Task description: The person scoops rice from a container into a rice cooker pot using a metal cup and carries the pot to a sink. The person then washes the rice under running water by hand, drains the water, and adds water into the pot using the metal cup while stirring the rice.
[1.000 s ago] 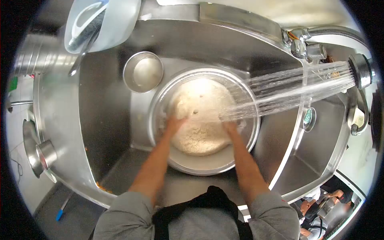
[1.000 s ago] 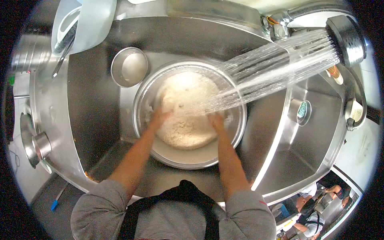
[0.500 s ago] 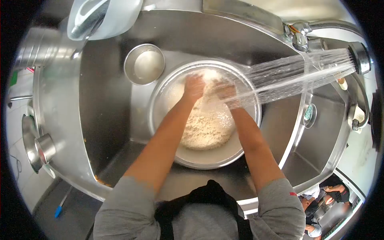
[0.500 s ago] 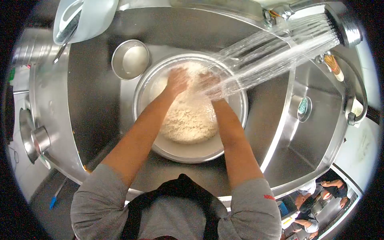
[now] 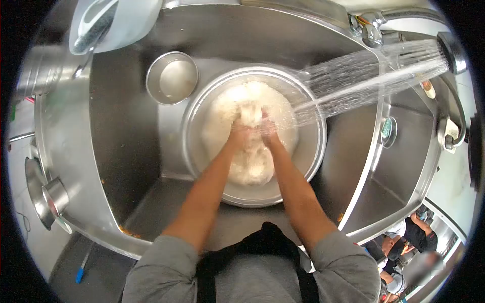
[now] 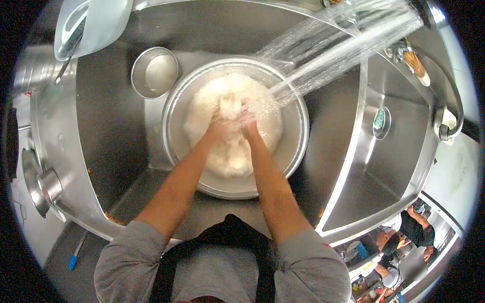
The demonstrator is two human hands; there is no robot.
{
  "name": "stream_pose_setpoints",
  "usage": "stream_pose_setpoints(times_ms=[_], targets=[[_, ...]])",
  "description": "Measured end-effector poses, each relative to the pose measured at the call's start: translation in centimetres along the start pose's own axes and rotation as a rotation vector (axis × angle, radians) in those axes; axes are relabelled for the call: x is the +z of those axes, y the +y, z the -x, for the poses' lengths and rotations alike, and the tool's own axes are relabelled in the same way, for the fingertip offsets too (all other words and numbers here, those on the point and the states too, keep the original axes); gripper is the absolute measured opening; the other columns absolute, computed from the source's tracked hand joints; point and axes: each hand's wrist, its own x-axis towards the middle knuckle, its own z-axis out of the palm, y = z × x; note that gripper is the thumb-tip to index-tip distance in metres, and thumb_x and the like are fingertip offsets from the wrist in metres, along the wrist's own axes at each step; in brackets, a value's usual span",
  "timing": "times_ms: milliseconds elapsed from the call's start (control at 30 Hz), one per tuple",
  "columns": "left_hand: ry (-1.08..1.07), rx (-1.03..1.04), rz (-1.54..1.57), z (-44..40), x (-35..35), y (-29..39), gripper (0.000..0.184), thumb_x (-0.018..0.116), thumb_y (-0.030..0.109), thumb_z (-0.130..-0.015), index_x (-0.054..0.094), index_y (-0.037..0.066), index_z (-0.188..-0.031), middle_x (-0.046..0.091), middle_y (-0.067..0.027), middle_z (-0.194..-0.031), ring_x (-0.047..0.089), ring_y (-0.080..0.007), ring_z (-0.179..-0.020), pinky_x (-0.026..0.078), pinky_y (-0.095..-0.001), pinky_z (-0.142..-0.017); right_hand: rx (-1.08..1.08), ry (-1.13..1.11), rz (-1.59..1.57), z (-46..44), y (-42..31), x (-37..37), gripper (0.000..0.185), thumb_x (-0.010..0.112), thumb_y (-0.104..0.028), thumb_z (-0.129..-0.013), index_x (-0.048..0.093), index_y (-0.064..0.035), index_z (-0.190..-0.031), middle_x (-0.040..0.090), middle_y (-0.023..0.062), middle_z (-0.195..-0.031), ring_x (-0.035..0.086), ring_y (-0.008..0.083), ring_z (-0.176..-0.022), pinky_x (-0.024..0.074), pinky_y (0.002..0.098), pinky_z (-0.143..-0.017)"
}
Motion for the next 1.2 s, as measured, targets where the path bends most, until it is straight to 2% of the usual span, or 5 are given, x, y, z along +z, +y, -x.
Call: stream_pose_setpoints(times_ms=[167,267,600,767,1200], targets=[[-0.21,-0.041,-0.656,1.8,-1.6,13.0,0.053,0.048,0.042,-0.077,0.046,0.001,-0.111,0.045,-0.0161,-0.116,0.047,-0.031,-0.099,0.036,-0.0395,-0.085,-0.374,-0.021,1.913,-5.7,-3.7,-3.2,0.041,0.044,-0.028,-0.081,0.043,-0.0023,-0.114,0.048,0.0165,-0.11,0.05,0.0223,-0.096,0.0412,0.0293,-0.077],[0.061,0.52,-1.374,1.3,-5.8,10.2,0.055,0.062,0.04,-0.067,0.047,0.012,-0.112,0.042,-0.011,-0.12,0.042,-0.0279,-0.107,0.038,-0.0341,-0.086,-0.304,0.042,1.374,-3.9,-1.7,-8.0,0.041,0.045,-0.029,-0.08,0.047,-0.0016,-0.11,0.047,0.015,-0.112,0.044,0.0239,-0.104,0.0348,0.0327,-0.086],[-0.049,-0.076,0.225,9.2,0.2,2.8,0.068,0.071,0.025,-0.061,0.039,-0.002,-0.115,0.054,-0.013,-0.101,0.053,-0.0219,-0.09,0.041,-0.0363,-0.081,0.282,0.01,-0.602,5.6,5.0,-1.3,0.054,0.045,-0.039,-0.079,0.04,-0.0023,-0.118,0.044,0.012,-0.116,0.04,0.026,-0.106,0.0302,0.0372,-0.09],[-0.152,0.403,-1.383,0.6,0.8,2.1,0.051,0.046,0.05,-0.074,0.043,0.02,-0.116,0.048,-0.004,-0.114,0.042,-0.0258,-0.106,0.031,-0.0386,-0.091,-0.445,-0.04,0.705,-2.8,2.7,-4.0,0.043,0.038,-0.028,-0.083,0.04,0.0008,-0.115,0.051,0.018,-0.101,0.051,0.0248,-0.088,0.0382,0.0357,-0.081],[0.071,-0.534,-0.614,6.9,-7.1,-6.1,0.073,0.026,0.057,-0.08,0.023,0.001,-0.126,0.022,-0.0241,-0.129,0.022,-0.0325,-0.12,0.018,-0.0385,-0.098,0.474,-0.298,1.325,7.0,2.2,-6.0,0.069,0.046,-0.053,-0.071,0.04,-0.0013,-0.117,0.046,0.0189,-0.115,0.046,0.0308,-0.104,0.0332,0.0388,-0.09]])
